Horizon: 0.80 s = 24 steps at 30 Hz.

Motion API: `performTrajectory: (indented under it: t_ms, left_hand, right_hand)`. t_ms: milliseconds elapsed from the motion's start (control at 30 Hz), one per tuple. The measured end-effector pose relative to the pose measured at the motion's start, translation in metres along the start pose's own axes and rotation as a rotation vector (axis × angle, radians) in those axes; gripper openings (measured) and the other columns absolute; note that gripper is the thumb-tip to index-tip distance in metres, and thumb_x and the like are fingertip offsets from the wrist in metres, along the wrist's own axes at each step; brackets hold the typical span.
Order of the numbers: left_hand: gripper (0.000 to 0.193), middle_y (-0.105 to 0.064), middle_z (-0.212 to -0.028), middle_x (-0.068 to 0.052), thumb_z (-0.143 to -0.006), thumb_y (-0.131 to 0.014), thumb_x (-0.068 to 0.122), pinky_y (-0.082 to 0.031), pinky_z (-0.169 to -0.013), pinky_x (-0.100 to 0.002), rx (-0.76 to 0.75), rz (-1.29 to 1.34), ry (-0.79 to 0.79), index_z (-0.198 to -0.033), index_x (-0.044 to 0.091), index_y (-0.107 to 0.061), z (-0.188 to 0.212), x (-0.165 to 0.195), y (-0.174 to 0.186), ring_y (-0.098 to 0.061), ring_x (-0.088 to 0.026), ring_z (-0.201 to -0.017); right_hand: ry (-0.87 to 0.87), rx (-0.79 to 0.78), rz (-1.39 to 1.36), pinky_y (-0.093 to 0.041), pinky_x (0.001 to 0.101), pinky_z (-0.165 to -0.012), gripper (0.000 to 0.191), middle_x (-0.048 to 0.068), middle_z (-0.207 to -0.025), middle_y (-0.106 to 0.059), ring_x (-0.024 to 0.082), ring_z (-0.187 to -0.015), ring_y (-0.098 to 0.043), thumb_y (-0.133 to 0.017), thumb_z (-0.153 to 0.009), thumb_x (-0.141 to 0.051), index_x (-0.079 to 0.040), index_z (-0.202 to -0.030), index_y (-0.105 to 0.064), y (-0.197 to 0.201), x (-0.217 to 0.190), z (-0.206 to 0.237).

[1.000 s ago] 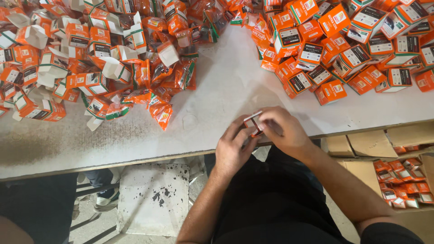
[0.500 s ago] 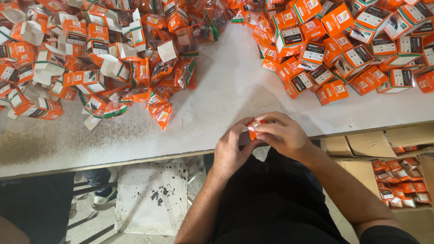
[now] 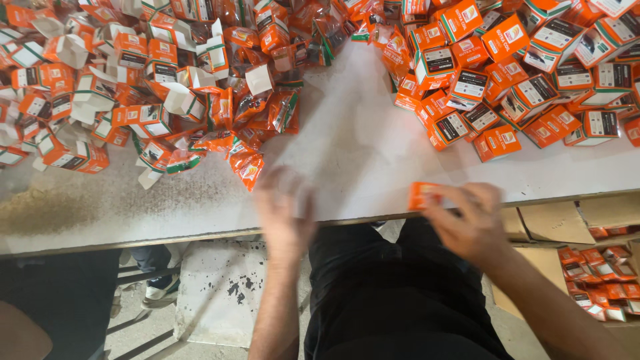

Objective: The person folds white paper inserts and places them into small orange product boxes on a table, then tosses the closed boxes onto a large pile of finished boxes. They repeat this cycle continuously, occasionally reaching across the table to gather boxes or clear space.

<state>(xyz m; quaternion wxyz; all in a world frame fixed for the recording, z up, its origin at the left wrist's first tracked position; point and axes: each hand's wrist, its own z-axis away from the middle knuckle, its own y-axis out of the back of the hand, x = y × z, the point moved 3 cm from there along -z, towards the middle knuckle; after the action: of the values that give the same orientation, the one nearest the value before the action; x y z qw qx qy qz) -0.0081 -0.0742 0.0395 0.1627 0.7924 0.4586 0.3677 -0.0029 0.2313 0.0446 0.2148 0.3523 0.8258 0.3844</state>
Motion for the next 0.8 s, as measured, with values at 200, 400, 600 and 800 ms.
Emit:
performTrajectory:
  t_ms: [200, 400, 600, 800]
  left_hand:
    - [0.04, -0.063, -0.132, -0.017, -0.083, -0.071, 0.001, -0.052, -0.102, -0.048, -0.154, -0.166, 0.102, -0.122, 0.007, -0.067, -0.027, -0.056, 0.015, -0.061, -0.038, -0.119]
    - [0.055, -0.063, -0.13, -0.022, -0.069, -0.08, 0.005, -0.054, -0.098, -0.047, -0.581, 0.47, -0.226, -0.122, -0.001, -0.065, -0.033, 0.01, -0.029, -0.062, -0.04, -0.118]
    - [0.04, -0.062, -0.136, -0.016, -0.074, -0.064, -0.013, -0.052, -0.102, -0.047, -0.064, -0.153, -0.196, -0.108, 0.004, -0.071, -0.148, -0.075, -0.016, -0.059, -0.039, -0.124]
    - [0.033, -0.064, -0.136, -0.013, -0.07, -0.073, -0.006, -0.051, -0.103, -0.045, -0.46, -0.051, -0.345, -0.101, 0.004, -0.072, -0.198, -0.111, -0.047, -0.059, -0.036, -0.122]
  right_hand:
    - [-0.282, 0.089, 0.328, -0.04, 0.0504, -0.109, 0.031, 0.012, -0.144, -0.056, 0.039, -0.128, -0.05, -0.08, -0.094, -0.018, -0.015, -0.125, -0.076, 0.011, 0.039, 0.002]
    - [-0.019, -0.079, -0.284, -0.037, 0.0599, -0.111, 0.064, 0.028, -0.15, -0.042, 0.049, -0.138, -0.04, -0.072, -0.087, -0.042, -0.004, -0.138, -0.064, -0.056, -0.031, -0.06]
    - [-0.139, -0.119, -0.151, -0.031, 0.0682, -0.108, 0.041, 0.021, -0.152, -0.042, 0.044, -0.142, -0.035, -0.073, -0.087, -0.045, -0.016, -0.116, -0.072, -0.084, -0.027, -0.092]
    - [-0.18, -0.166, -0.087, -0.038, 0.0644, -0.102, 0.04, 0.007, -0.11, -0.057, 0.034, -0.12, -0.049, -0.076, -0.083, -0.04, -0.019, -0.116, -0.074, -0.079, -0.013, -0.083]
